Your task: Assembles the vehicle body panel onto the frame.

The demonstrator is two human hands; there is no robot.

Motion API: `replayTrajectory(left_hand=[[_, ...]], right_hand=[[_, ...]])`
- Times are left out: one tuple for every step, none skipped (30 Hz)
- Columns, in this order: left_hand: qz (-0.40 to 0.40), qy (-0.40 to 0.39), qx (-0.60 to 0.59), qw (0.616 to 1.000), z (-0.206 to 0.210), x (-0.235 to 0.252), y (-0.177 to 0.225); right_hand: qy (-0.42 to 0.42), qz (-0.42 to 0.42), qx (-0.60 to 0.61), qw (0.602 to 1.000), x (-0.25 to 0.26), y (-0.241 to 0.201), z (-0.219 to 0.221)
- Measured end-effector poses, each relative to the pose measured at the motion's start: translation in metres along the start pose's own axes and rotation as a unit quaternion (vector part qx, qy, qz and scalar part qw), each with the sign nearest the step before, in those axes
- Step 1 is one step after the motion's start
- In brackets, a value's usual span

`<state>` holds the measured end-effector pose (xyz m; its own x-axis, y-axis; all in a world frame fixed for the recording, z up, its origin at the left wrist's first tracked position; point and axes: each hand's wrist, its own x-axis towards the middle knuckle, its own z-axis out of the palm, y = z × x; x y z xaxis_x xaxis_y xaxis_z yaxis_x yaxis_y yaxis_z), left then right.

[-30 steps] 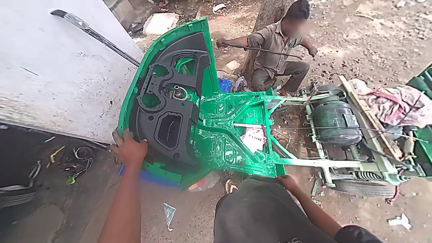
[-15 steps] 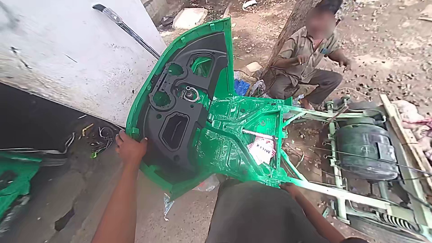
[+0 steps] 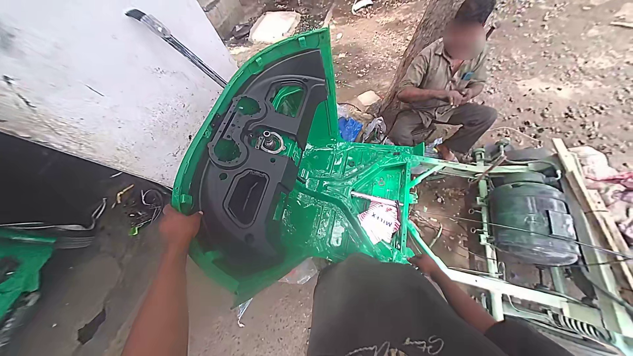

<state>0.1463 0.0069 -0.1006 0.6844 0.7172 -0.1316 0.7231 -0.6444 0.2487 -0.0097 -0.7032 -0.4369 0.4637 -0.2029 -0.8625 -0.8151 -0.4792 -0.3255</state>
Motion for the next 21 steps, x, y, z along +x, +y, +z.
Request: replayTrajectory(left_hand=[[-0.002, 0.003, -0.006, 1.000, 0.001, 0.000, -0.001], [-0.003, 0.004, -0.010, 1.000, 0.002, 0.000, -0.002], [-0.004, 0.004, -0.010, 1.000, 0.001, 0.001, -0.003], [-0.005, 0.003, -0.009, 1.000, 0.002, 0.002, -0.002], [-0.005, 0.002, -0.008, 1.000, 0.003, 0.002, -0.002], [-0.005, 0.000, -0.008, 1.000, 0.003, 0.002, -0.002], [-0.007, -0.001, -0.009, 1.000, 0.003, 0.002, -0.002], [-0.007, 0.000, -0.010, 1.000, 0.003, 0.002, -0.001], [-0.007, 0.000, -0.011, 1.000, 0.003, 0.001, -0.001], [-0.007, -0.001, -0.008, 1.000, 0.002, 0.001, 0.000], [-0.007, -0.002, -0.004, 1.000, 0.002, 0.001, 0.000], [-0.004, -0.001, -0.001, 1.000, 0.003, 0.002, 0.000], [-0.002, -0.001, 0.000, 1.000, 0.003, 0.004, -0.001], [-0.001, -0.001, 0.002, 1.000, 0.004, 0.005, -0.002], [0.001, -0.001, 0.000, 1.000, 0.004, 0.005, -0.004], [0.003, 0.002, -0.003, 1.000, 0.005, 0.006, -0.005], [0.005, 0.005, -0.005, 1.000, 0.006, 0.007, -0.006], [0.006, 0.006, -0.004, 1.000, 0.007, 0.008, -0.006], [0.007, 0.006, -0.002, 1.000, 0.007, 0.008, -0.006], [0.007, 0.008, -0.001, 1.000, 0.008, 0.007, -0.005], [0.006, 0.009, -0.002, 1.000, 0.008, 0.006, -0.004]], right_hand=[[-0.001, -0.003, -0.004, 1.000, 0.006, -0.003, -0.002], [-0.003, -0.007, -0.010, 1.000, 0.012, -0.007, -0.003], [-0.007, -0.011, -0.016, 1.000, 0.014, -0.012, -0.003], [-0.008, -0.016, -0.023, 1.000, 0.015, -0.016, -0.004], [-0.010, -0.021, -0.031, 0.999, 0.014, -0.021, -0.004], [-0.016, -0.027, -0.041, 0.999, 0.013, -0.025, -0.005], [-0.021, -0.034, -0.052, 0.998, 0.014, -0.028, -0.006], [-0.024, -0.041, -0.066, 0.997, 0.014, -0.032, -0.007], [-0.029, -0.043, -0.080, 0.995, 0.013, -0.036, -0.008], [-0.031, -0.045, -0.091, 0.994, 0.012, -0.038, -0.008], [-0.031, -0.045, -0.093, 0.994, 0.012, -0.039, -0.008], [-0.034, -0.044, -0.088, 0.995, 0.012, -0.039, -0.008], [-0.036, -0.042, -0.081, 0.995, 0.012, -0.039, -0.008], [-0.033, -0.039, -0.074, 0.996, 0.012, -0.039, -0.008], [-0.032, -0.038, -0.070, 0.996, 0.012, -0.039, -0.008], [-0.031, -0.039, -0.068, 0.996, 0.012, -0.038, -0.008], [-0.030, -0.043, -0.073, 0.996, 0.013, -0.037, -0.008], [-0.031, -0.045, -0.087, 0.995, 0.013, -0.036, -0.008], [-0.030, -0.045, -0.102, 0.993, 0.011, -0.035, -0.009], [-0.028, -0.043, -0.118, 0.992, 0.010, -0.034, -0.010], [-0.028, -0.040, -0.129, 0.990, 0.009, -0.034, -0.010]])
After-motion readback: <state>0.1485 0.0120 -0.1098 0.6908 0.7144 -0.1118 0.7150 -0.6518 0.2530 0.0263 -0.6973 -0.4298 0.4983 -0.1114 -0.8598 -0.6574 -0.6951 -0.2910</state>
